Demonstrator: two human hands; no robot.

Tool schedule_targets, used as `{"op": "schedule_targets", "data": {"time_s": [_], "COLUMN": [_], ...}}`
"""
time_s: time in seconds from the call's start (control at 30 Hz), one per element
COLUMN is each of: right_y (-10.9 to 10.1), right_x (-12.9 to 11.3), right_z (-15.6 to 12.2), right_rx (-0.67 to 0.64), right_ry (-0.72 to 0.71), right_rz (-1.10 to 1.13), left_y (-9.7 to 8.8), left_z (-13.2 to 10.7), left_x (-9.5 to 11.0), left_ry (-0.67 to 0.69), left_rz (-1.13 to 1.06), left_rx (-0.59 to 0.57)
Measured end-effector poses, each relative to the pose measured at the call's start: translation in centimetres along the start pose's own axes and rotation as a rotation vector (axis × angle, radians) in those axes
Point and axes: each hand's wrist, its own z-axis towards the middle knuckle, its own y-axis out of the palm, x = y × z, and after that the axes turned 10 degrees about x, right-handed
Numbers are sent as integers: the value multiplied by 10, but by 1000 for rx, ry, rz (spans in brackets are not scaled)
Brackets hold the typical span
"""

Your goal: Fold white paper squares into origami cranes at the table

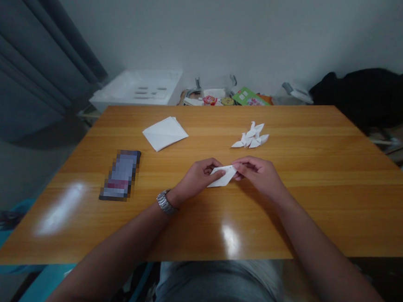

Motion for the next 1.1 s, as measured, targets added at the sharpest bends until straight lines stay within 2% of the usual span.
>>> {"op": "schedule_targets", "data": {"time_s": [0.17,0.3,0.63,0.87,1.1], "right_y": [-1,0,3,3,6], "right_x": [0,-2,3,1,-2], "right_z": [0,0,1,0,-2], "right_rx": [-43,-57,-27,-39,-25], "right_ry": [-20,-3,106,61,85], "right_rz": [-27,-11,155,94,153], "left_y": [0,-1,0,0,1], "left_z": [-2,-1,-1,-1,-2], "left_x": [0,-2,-1,-1,-8], "left_ry": [18,33,-4,3,38], "left_rz": [41,94,58,54,35], "left_rx": [-58,-34,5,-10,-26]}}
